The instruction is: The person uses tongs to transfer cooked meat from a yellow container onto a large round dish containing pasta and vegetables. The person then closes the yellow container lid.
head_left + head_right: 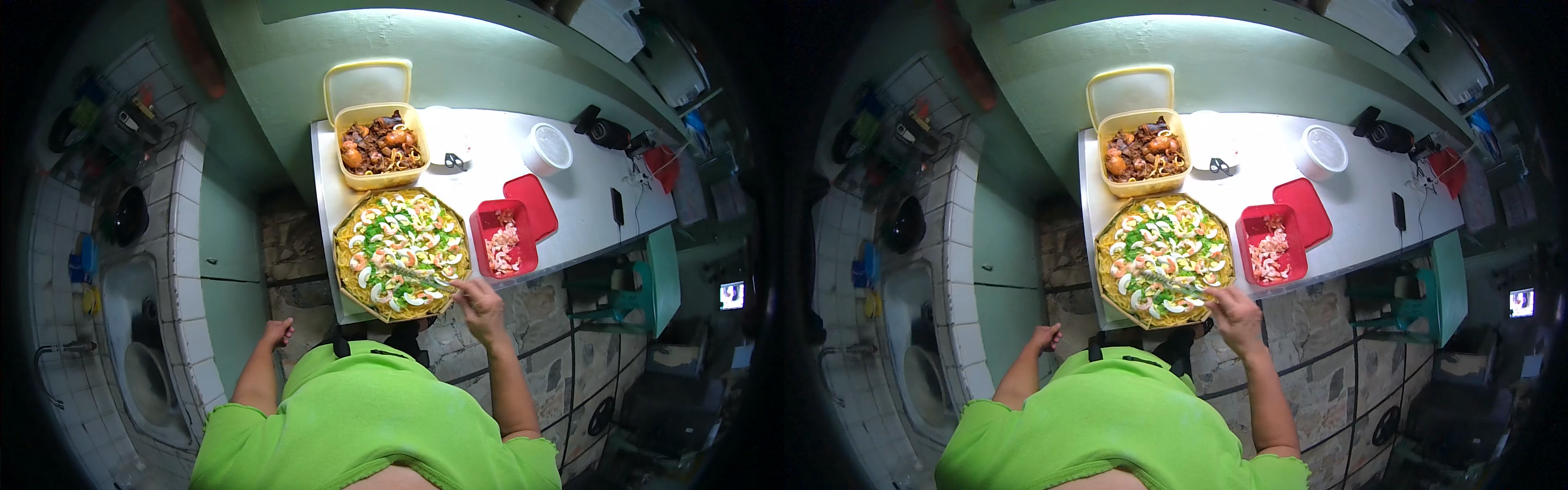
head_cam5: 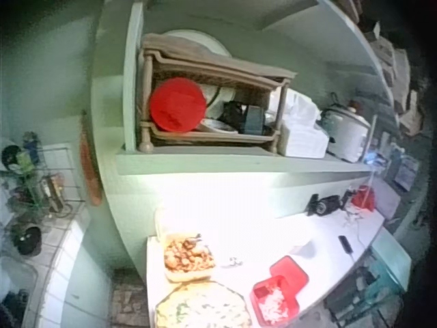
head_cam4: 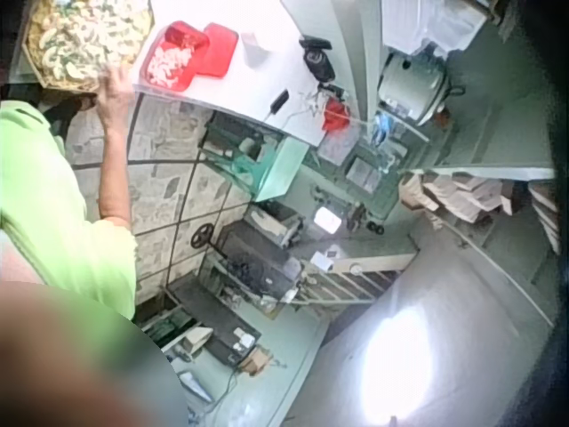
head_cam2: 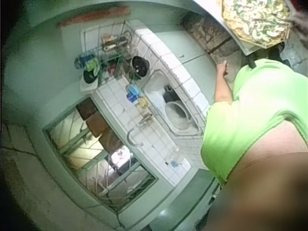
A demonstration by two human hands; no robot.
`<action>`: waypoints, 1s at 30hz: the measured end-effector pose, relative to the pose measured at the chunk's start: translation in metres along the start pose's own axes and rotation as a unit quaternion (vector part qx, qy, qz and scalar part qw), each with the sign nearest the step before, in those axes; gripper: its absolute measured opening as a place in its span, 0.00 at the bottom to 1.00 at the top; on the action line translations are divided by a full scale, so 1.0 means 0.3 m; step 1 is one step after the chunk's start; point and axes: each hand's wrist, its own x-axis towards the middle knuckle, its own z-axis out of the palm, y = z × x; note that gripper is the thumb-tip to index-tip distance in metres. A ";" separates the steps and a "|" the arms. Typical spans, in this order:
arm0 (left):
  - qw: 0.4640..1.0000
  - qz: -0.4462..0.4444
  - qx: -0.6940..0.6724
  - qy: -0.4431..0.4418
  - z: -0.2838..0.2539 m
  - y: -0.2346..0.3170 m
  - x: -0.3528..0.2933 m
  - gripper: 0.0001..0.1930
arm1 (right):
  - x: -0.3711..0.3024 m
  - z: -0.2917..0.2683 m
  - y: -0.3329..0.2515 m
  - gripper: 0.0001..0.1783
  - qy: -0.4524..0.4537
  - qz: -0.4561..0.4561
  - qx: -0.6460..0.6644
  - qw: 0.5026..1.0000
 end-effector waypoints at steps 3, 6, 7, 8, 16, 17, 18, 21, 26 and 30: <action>1.000 -0.011 0.001 0.001 -0.009 -0.026 0.019 0.20 | -0.007 -0.112 0.094 0.11 0.117 0.034 0.029 0.992; 1.000 -0.002 0.009 -0.004 -0.010 -0.032 0.042 0.21 | -0.038 -0.223 0.234 0.13 0.237 0.079 -0.087 0.964; 1.000 0.000 0.006 -0.011 -0.015 -0.027 0.048 0.21 | -0.053 -0.240 0.277 0.12 0.214 0.116 -0.143 0.959; 1.000 -0.011 0.007 -0.012 -0.008 -0.014 0.057 0.21 | -0.065 -0.250 0.316 0.12 0.190 0.158 -0.194 0.949; 0.999 0.006 0.049 0.007 -0.008 0.088 0.023 0.20 | -0.078 -0.332 0.401 0.12 0.124 0.310 -0.295 0.895; 0.998 0.007 0.054 0.013 -0.007 0.097 0.017 0.20 | -0.067 -0.334 0.398 0.12 0.108 0.326 -0.304 0.889; 0.998 0.010 0.057 0.013 -0.007 0.106 0.014 0.20 | -0.055 -0.331 0.395 0.12 0.093 0.329 -0.309 0.888; 0.998 0.013 0.066 0.016 -0.005 0.121 0.008 0.19 | -0.028 -0.315 0.396 0.10 0.054 0.310 -0.328 0.891; 0.998 0.003 0.061 0.013 -0.010 0.122 0.004 0.20 | -0.003 -0.279 0.434 0.09 0.012 0.223 -0.377 0.899; 0.998 0.016 0.065 0.017 -0.013 0.110 -0.002 0.20 | 0.017 -0.275 0.466 0.09 -0.006 0.245 -0.381 0.892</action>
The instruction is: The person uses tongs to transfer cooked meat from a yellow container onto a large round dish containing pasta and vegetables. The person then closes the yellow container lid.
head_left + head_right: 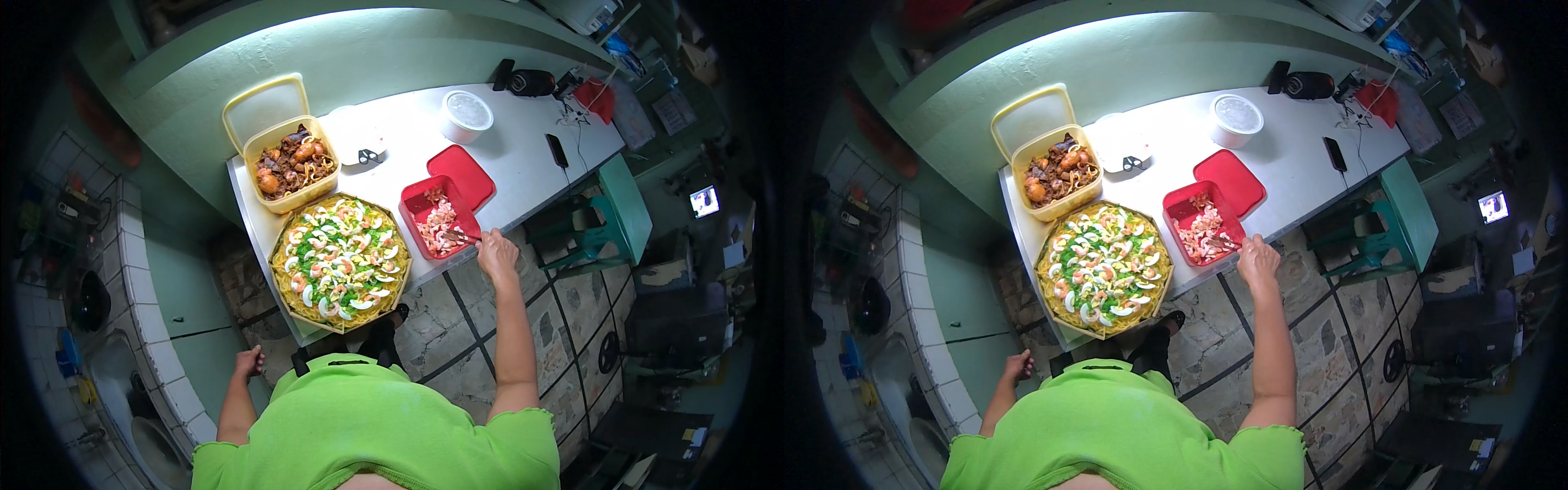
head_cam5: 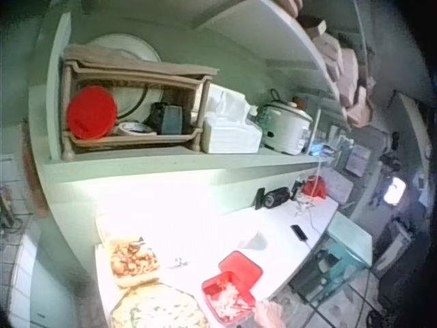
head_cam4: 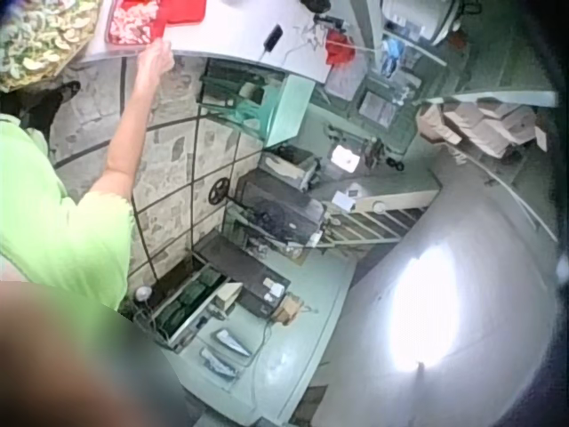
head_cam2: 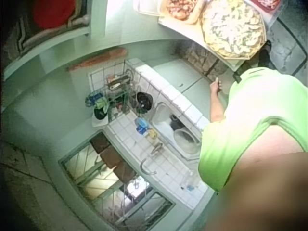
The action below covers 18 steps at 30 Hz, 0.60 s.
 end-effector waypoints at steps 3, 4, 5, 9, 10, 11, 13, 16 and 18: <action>1.000 0.000 -0.006 -0.001 0.003 -0.014 -0.006 0.20 | -0.002 -0.028 0.013 0.09 -0.008 0.007 0.019 1.000; 1.000 0.000 -0.012 0.000 0.004 -0.017 -0.007 0.20 | -0.014 -0.051 0.022 0.09 -0.005 0.017 0.029 0.999; 1.000 -0.005 -0.015 0.004 0.004 -0.022 -0.008 0.20 | -0.027 -0.079 0.028 0.09 -0.004 0.027 0.035 0.999; 1.000 -0.001 -0.029 -0.012 0.006 -0.040 -0.001 0.20 | -0.107 -0.202 0.010 0.09 0.063 -0.005 0.143 0.988; 0.999 -0.003 -0.034 -0.015 0.010 -0.043 0.005 0.20 | -0.119 -0.221 -0.020 0.09 0.069 -0.019 0.176 0.982; 0.999 -0.013 -0.041 -0.014 0.010 -0.052 0.006 0.20 | -0.129 -0.236 -0.059 0.09 0.072 -0.033 0.208 0.975; 0.997 -0.008 -0.067 -0.022 0.014 -0.065 0.009 0.20 | -0.143 -0.224 -0.178 0.09 0.064 -0.091 0.322 0.940; 0.997 -0.002 -0.069 -0.021 0.030 -0.059 0.016 0.20 | -0.172 -0.155 -0.370 0.09 0.026 -0.145 0.414 0.898; 0.997 0.010 -0.068 -0.021 0.031 -0.055 0.013 0.20 | -0.188 -0.097 -0.485 0.08 -0.001 -0.165 0.380 0.910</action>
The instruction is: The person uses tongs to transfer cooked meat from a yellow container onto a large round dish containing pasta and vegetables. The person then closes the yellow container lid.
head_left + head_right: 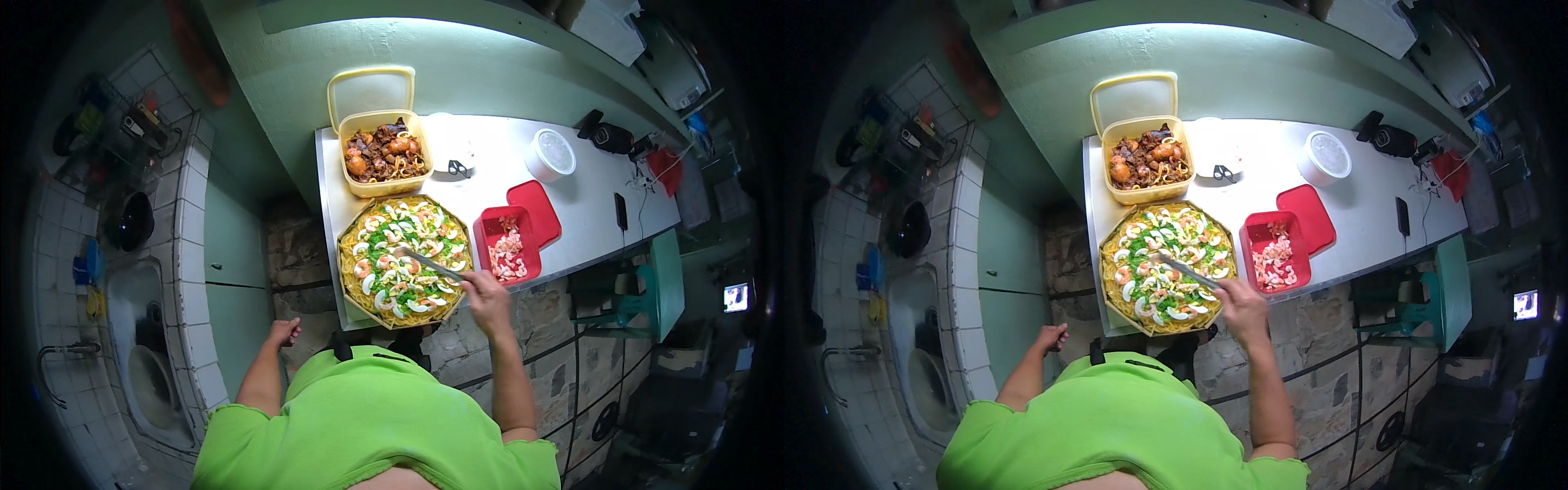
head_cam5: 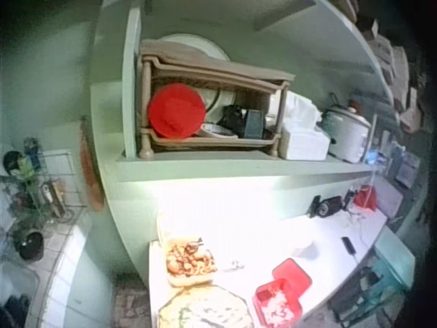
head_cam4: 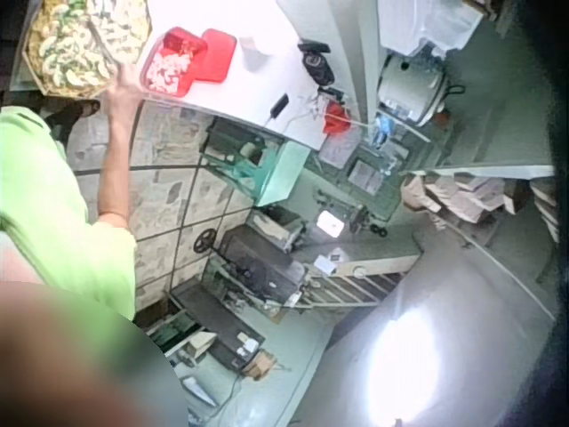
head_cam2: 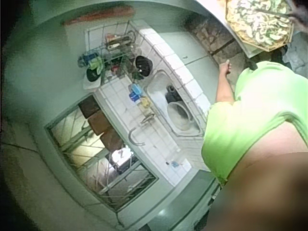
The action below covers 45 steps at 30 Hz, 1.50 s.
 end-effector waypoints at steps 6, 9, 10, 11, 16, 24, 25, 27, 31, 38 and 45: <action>1.000 -0.010 -0.015 0.000 -0.010 -0.024 -0.018 0.20 | 0.077 0.226 -0.063 0.08 -0.037 -0.073 -0.109 0.991; 1.000 -0.022 -0.014 0.010 -0.022 -0.060 -0.022 0.20 | 0.093 0.244 -0.068 0.09 -0.029 -0.076 -0.127 0.989; 0.999 -0.027 -0.013 0.016 -0.026 -0.074 -0.023 0.20 | 0.091 0.236 -0.065 0.10 -0.034 -0.064 -0.124 0.990; 0.999 -0.027 -0.025 0.017 -0.029 -0.088 -0.023 0.20 | 0.087 0.224 -0.062 0.10 -0.030 -0.062 -0.110 0.992; 0.999 -0.041 -0.013 0.017 -0.050 -0.142 -0.016 0.20 | 0.037 0.177 -0.073 0.11 -0.068 -0.007 -0.059 0.996; 1.000 -0.013 -0.015 0.010 -0.037 -0.093 -0.004 0.20 | -0.008 0.235 -0.127 0.11 -0.094 -0.049 -0.143 0.984; 1.000 -0.018 -0.015 0.012 -0.033 -0.082 -0.004 0.20 | -0.005 0.229 -0.127 0.10 -0.089 -0.053 -0.131 0.986; 1.000 -0.007 -0.015 0.010 -0.031 -0.065 -0.009 0.20 | -0.001 0.211 -0.129 0.10 -0.082 -0.049 -0.098 0.991; 0.999 -0.018 -0.028 0.021 -0.028 -0.064 -0.021 0.20 | -0.014 0.130 -0.127 0.10 -0.085 0.007 -0.025 0.996; 0.999 -0.027 -0.015 0.023 -0.038 -0.097 -0.010 0.21 | -0.079 0.102 -0.100 0.10 -0.094 -0.006 -0.043 0.995; 1.000 -0.017 -0.005 0.010 -0.046 -0.060 -0.008 0.20 | -0.044 0.120 -0.071 0.10 -0.072 0.010 -0.053 0.996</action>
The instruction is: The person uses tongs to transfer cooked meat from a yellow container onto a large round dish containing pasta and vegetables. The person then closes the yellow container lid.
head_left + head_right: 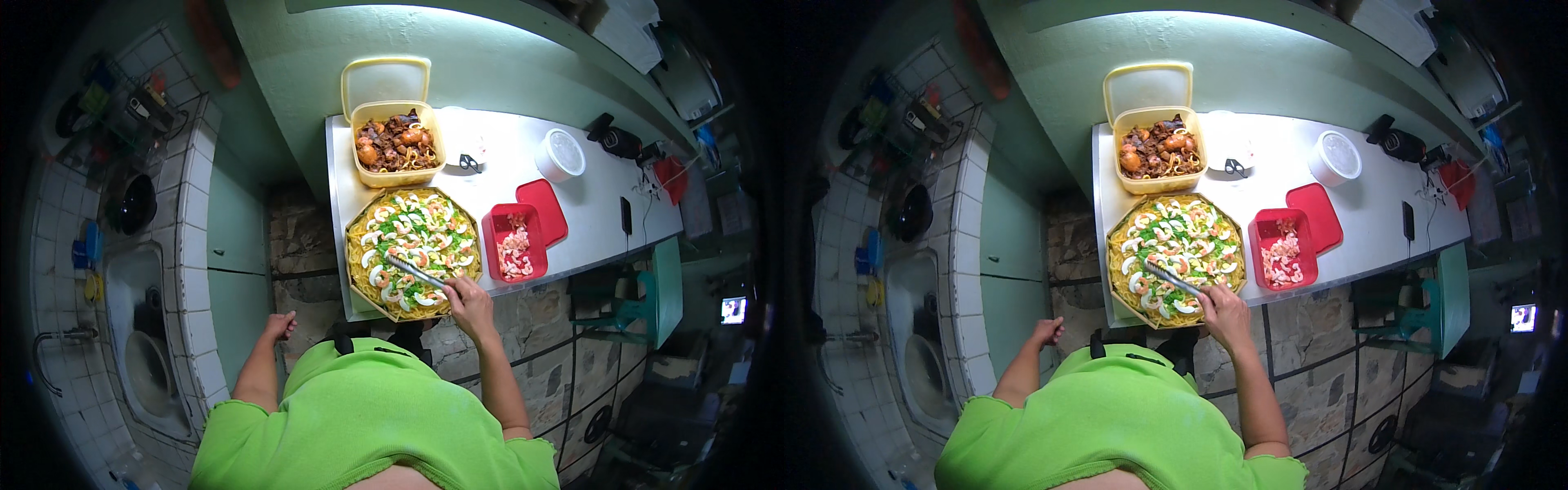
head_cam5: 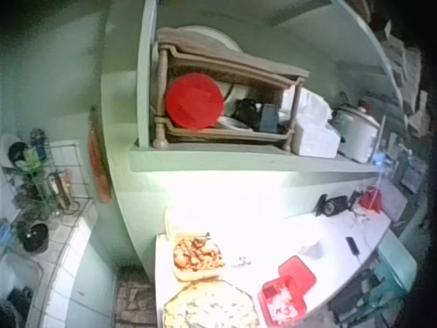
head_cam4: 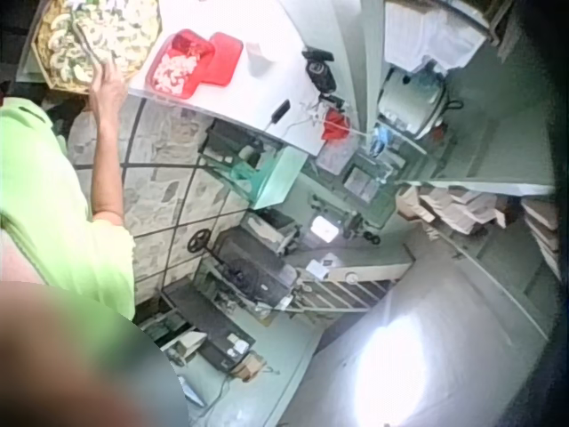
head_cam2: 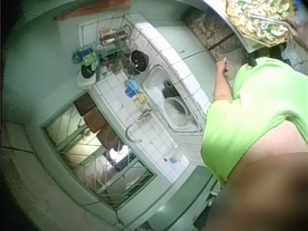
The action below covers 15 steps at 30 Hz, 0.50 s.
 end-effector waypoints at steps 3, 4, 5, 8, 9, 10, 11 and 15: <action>1.000 0.000 -0.005 0.003 0.009 0.024 -0.007 0.20 | 0.060 0.036 -0.011 0.10 0.022 -0.023 -0.039 0.999; 1.000 -0.006 -0.008 0.007 0.014 0.029 -0.010 0.21 | 0.080 0.051 -0.016 0.10 0.035 -0.044 -0.051 0.997; 1.000 0.002 -0.010 0.006 0.017 0.033 -0.013 0.21 | 0.099 0.067 -0.020 0.10 0.037 -0.052 -0.075 0.995; 1.000 0.004 -0.017 0.009 0.018 0.035 -0.019 0.21 | 0.132 0.096 -0.027 0.10 0.028 -0.050 -0.089 0.994; 1.000 0.005 -0.019 0.006 0.018 0.032 -0.020 0.21 | 0.141 0.100 -0.029 0.10 0.030 -0.057 -0.088 0.994; 1.000 0.005 -0.020 0.004 0.017 0.027 -0.020 0.21 | 0.147 0.098 -0.029 0.10 0.030 -0.061 -0.094 0.993; 1.000 0.001 -0.022 0.006 0.016 0.020 -0.020 0.21 | 0.153 0.093 -0.030 0.10 0.034 -0.069 -0.095 0.993; 1.000 -0.008 -0.018 0.013 0.007 -0.015 -0.016 0.20 | 0.148 0.047 -0.044 0.09 0.050 -0.097 -0.067 0.992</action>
